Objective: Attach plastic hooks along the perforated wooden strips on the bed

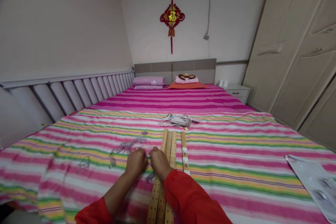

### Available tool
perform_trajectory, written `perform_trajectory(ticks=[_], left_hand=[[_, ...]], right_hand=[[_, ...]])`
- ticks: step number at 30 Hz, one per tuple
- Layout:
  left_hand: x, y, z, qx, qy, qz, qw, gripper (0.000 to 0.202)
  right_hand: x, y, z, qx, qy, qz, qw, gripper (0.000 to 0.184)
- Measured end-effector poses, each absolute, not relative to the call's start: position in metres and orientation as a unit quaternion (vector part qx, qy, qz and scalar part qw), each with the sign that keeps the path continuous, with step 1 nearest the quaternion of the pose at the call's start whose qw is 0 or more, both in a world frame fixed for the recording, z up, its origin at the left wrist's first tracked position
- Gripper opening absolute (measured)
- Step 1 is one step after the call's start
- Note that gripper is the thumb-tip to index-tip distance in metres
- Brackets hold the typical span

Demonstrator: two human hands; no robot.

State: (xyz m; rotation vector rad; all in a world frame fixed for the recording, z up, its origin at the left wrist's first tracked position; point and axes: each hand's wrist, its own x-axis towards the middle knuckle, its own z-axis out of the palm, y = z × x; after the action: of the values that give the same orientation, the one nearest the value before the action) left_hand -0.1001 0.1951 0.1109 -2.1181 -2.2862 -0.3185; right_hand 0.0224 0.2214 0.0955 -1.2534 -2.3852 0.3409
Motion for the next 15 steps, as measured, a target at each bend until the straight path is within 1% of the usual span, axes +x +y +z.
perform_trajectory(ticks=[5, 7, 10, 15], left_hand=[[-0.105, 0.197, 0.103, -0.647, -0.742, -0.162, -0.067, 0.016], [-0.112, 0.204, 0.101, -0.634, -0.742, -0.188, -0.111, 0.012], [-0.124, 0.219, 0.100, -0.616, -0.735, -0.228, -0.168, 0.011], [-0.131, 0.241, 0.099, -0.590, -0.736, -0.261, -0.203, 0.009]], right_hand=[[0.024, 0.223, 0.095, -0.454, -0.872, 0.092, 0.159, 0.026], [0.027, 0.222, 0.097, -0.453, -0.876, 0.083, 0.147, 0.027], [0.031, 0.220, 0.100, -0.441, -0.884, 0.075, 0.135, 0.029], [0.035, 0.215, 0.102, -0.420, -0.897, 0.059, 0.123, 0.030]])
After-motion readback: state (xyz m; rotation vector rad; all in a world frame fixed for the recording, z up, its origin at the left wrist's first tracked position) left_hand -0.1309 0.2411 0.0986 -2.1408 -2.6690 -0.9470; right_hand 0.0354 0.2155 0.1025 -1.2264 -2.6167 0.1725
